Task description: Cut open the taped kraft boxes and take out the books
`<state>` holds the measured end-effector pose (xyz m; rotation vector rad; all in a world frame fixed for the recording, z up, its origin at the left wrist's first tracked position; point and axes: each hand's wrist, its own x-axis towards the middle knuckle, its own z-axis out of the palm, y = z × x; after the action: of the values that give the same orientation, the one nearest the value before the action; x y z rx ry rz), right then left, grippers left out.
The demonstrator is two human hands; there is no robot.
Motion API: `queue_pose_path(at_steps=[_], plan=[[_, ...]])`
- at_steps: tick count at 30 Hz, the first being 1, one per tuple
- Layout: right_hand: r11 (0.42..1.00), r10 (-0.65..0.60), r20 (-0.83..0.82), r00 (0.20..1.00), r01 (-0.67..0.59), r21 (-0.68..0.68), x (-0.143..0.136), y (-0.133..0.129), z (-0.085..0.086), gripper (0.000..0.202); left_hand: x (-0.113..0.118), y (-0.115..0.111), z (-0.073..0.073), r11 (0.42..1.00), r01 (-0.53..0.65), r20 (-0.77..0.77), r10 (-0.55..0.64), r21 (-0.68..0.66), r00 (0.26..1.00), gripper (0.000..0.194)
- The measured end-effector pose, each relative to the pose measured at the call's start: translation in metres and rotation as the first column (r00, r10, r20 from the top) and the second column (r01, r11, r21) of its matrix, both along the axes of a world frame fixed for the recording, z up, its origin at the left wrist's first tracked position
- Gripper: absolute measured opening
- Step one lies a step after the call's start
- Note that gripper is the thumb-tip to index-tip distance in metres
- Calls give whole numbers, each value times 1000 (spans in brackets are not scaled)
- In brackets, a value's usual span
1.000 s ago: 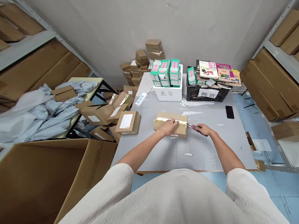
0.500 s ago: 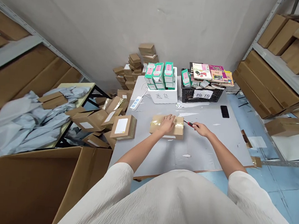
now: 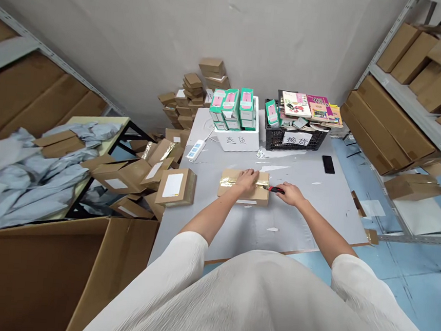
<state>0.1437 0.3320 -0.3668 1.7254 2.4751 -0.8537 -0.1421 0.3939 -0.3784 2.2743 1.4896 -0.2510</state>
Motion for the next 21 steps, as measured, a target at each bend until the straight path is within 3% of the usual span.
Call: queue_pose_path(at_steps=[11,21], plan=[[992,-125,-73,990,127,20,-8,-13,-8,41,-4,-30,-10,996,-42,80,35,82,996,66],[989,-119,-60,991,124,82,2,-15,-21,42,-6,-38,-25,989,-82,118,67,125,991,64]])
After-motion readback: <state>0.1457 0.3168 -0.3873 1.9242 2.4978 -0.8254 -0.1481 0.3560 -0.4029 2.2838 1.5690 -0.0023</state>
